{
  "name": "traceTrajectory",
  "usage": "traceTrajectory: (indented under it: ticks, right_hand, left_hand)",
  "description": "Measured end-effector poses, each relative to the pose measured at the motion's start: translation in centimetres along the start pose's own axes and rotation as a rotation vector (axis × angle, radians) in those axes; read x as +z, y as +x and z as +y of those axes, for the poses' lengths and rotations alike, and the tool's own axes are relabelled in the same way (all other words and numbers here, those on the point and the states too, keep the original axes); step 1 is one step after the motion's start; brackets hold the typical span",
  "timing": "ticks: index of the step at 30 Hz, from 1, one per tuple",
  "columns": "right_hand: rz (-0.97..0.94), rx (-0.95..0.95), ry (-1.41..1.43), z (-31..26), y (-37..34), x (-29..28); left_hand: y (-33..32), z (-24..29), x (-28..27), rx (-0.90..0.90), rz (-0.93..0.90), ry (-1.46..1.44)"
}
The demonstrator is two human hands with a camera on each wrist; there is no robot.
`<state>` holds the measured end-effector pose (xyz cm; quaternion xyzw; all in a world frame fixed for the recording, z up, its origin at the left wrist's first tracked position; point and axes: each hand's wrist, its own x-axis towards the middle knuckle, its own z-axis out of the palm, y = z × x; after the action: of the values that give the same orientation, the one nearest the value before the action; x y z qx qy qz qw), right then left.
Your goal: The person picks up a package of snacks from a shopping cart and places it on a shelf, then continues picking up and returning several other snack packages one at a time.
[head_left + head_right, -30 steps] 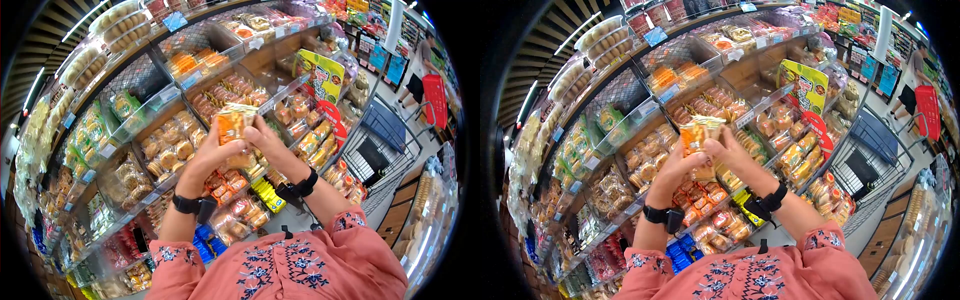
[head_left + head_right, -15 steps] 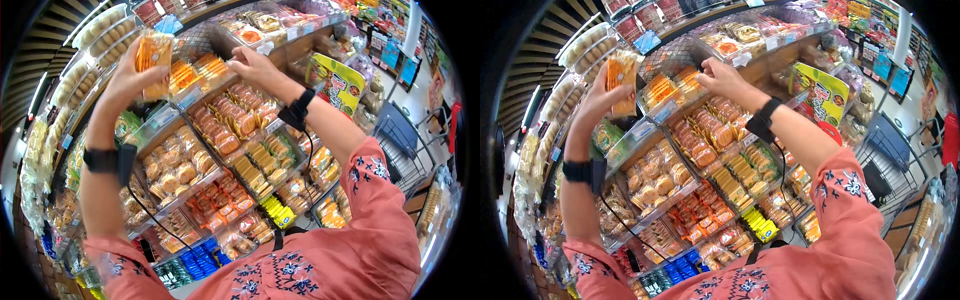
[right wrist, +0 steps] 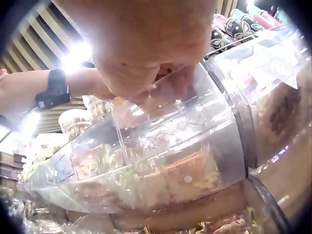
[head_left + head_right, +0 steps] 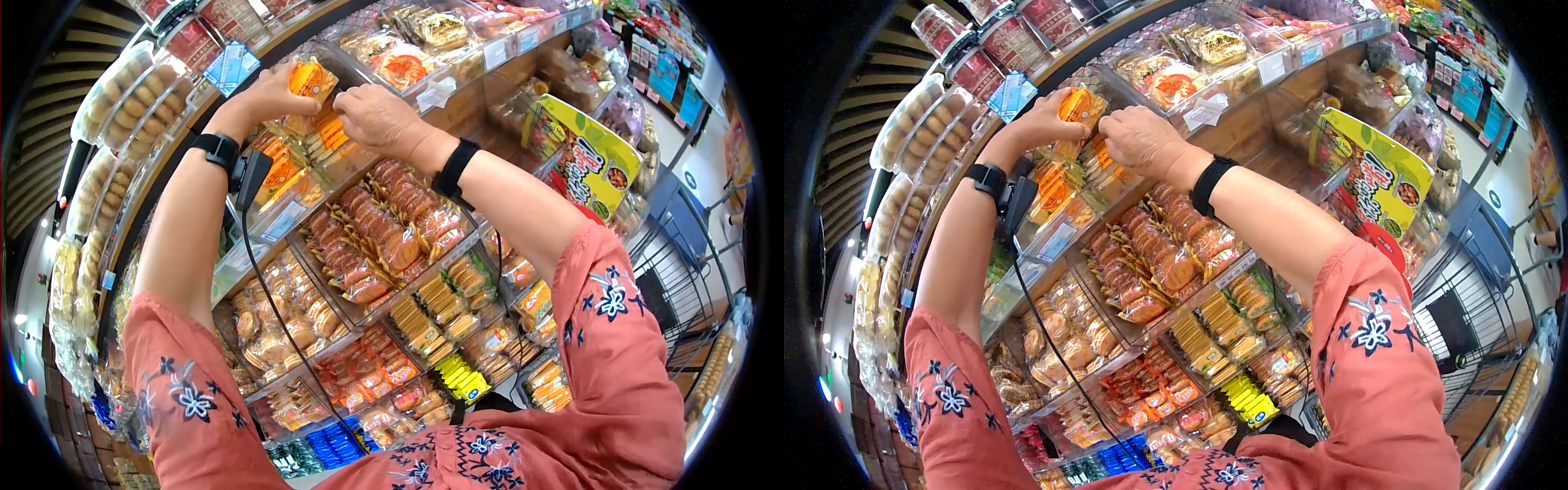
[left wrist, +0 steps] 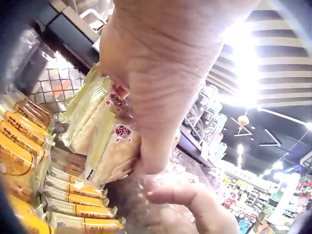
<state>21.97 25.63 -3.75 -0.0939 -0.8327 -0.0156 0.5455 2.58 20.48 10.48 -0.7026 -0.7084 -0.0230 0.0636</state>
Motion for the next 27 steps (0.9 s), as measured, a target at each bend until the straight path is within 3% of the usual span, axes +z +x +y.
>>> traceTrajectory:
  ticks: [5,11,19,21,24,27]
  right_hand:
    - [-0.041,0.01,0.036,-0.3,-0.3,-0.6]
    - [-0.023,0.033,0.014,-0.5,-0.4,-0.4]
    - [0.037,-0.021,0.01,-0.2,-0.4,0.0]
    - [0.069,-0.039,0.013,-0.1,-0.4,0.1]
    - [0.076,-0.036,0.021,-0.1,-0.5,0.1]
    - [0.075,-0.027,0.018,-0.2,-0.5,0.1]
  left_hand:
    - [3.0,-0.9,1.1,-0.063,-0.065,0.127]
    - [6.5,-2.8,3.8,-0.026,-0.177,-0.014]
    - [8.8,-5.4,8.0,0.133,-0.15,-0.084]
    - [8.1,-5.5,7.9,0.154,-0.212,-0.002]
    - [6.1,-2.5,6.2,-0.003,-0.369,0.279]
    - [4.9,-1.8,5.9,-0.003,-0.355,0.464]
